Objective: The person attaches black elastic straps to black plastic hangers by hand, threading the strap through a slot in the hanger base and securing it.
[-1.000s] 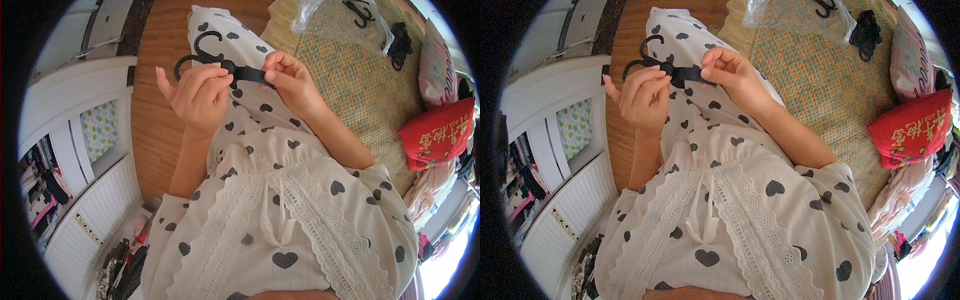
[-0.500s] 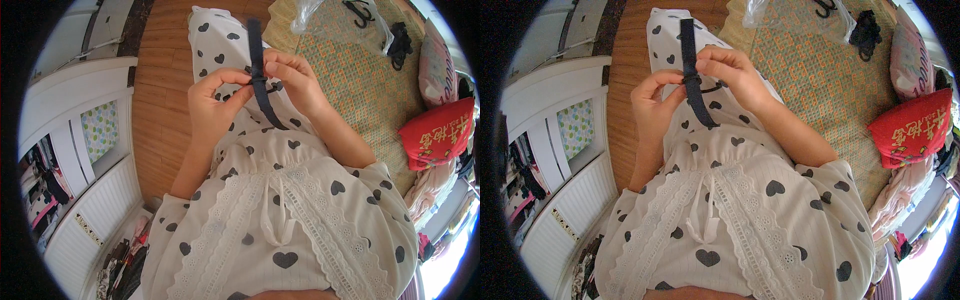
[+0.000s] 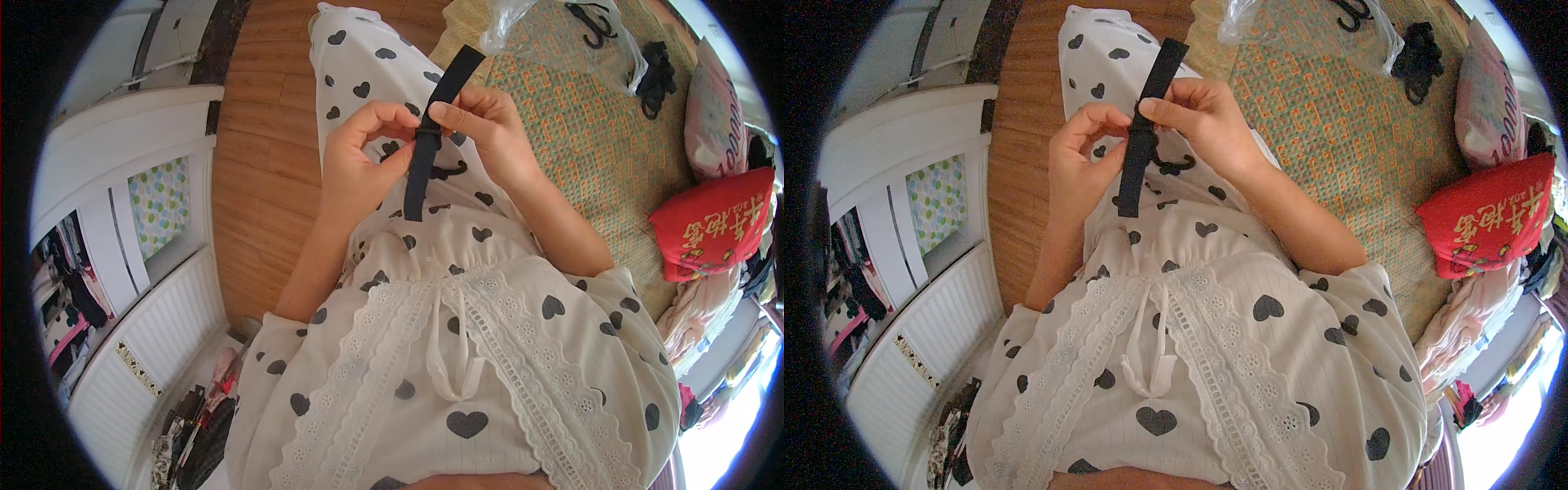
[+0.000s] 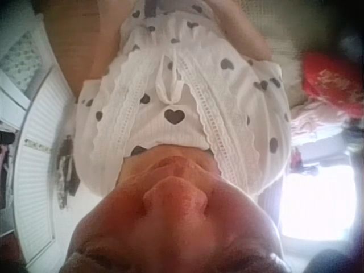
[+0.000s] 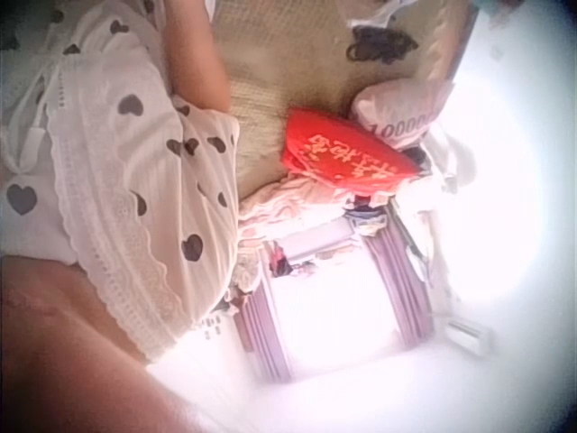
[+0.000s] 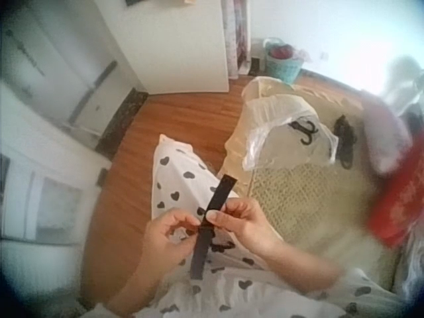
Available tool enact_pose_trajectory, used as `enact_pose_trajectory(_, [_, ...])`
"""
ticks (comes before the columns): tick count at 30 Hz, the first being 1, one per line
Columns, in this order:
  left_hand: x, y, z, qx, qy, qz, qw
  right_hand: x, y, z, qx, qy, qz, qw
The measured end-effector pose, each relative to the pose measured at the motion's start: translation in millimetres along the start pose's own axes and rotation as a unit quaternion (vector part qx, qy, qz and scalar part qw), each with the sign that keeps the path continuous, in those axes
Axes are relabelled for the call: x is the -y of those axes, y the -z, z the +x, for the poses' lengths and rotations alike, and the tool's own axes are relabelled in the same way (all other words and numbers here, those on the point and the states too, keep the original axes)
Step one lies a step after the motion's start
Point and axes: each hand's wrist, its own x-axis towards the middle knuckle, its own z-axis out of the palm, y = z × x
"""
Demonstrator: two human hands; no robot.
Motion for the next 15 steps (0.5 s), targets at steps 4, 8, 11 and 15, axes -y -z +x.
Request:
enact_pose_trajectory(4, [-3.3,6.3,1.6,0.024,0.078,-0.196,0.977,14.9,0.6,-1.0,0.038,-0.037,-0.067,0.996])
enact_pose_trajectory(8, [-5.0,10.0,4.2,-0.007,0.16,-0.182,0.97,9.9,-0.2,0.0,0.051,-0.022,-0.054,0.997])
enact_pose_trajectory(11, [-6.5,9.7,3.5,-0.002,0.169,-0.135,0.976,8.7,0.0,0.5,0.059,-0.042,-0.055,0.996])
enact_pose_trajectory(15, [-6.9,7.7,0.6,-0.037,0.114,-0.051,0.991,10.1,-2.3,-1.3,0.062,-0.059,-0.037,0.996])
